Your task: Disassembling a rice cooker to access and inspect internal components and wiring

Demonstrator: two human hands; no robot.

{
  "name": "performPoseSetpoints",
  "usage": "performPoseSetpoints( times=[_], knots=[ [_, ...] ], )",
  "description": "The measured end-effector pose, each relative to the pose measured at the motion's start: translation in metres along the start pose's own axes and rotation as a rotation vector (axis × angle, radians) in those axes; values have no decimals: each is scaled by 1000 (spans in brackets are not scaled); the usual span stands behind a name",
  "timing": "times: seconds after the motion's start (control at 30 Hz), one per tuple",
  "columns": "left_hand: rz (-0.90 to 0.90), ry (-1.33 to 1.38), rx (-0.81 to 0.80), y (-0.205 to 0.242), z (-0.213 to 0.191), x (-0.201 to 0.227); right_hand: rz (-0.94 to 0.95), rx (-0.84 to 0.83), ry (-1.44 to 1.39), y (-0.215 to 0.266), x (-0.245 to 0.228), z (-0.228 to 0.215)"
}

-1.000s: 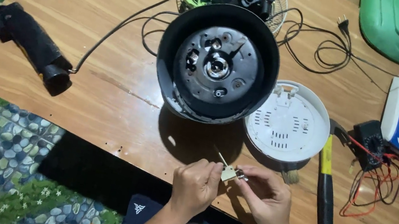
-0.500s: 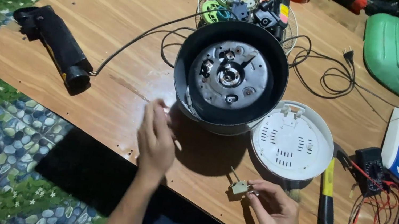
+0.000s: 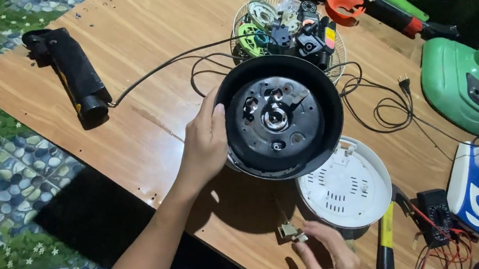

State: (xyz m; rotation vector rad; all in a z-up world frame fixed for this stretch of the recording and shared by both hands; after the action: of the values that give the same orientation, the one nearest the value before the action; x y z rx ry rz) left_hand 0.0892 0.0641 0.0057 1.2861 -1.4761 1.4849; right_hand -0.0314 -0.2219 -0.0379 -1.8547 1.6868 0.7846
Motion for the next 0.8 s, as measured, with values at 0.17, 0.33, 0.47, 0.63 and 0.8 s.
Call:
performPoseSetpoints(
  times=[0.17,0.33,0.47,0.63,0.8],
  knots=[
    [90,-40,20,22,6,25,-122,167,10,-20,-21,-19],
    [139,-77,53,43,21,50,-91,121,-356,-64,-22,-20],
    [144,-90,81,57,26,53,-2,69,-337,-81,-44,-23],
    [143,-36,120,69,21,39,-45,116,-299,-75,-20,-15],
    [-56,112,106,53,8,12,-68,140,-288,-62,-26,-14]
  ],
)
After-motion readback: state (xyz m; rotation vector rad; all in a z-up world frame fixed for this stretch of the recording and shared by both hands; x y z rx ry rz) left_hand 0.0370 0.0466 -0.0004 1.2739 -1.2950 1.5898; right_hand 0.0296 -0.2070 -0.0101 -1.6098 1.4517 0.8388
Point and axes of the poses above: each hand's wrist, its own y-axis away from the middle knuckle, its own z-axis out of the palm, x = y × z, the point moved 8 cm from there along -y, towards the middle knuckle, and after that the axes turned 9 degrees about -x, right-handed, at the moved point
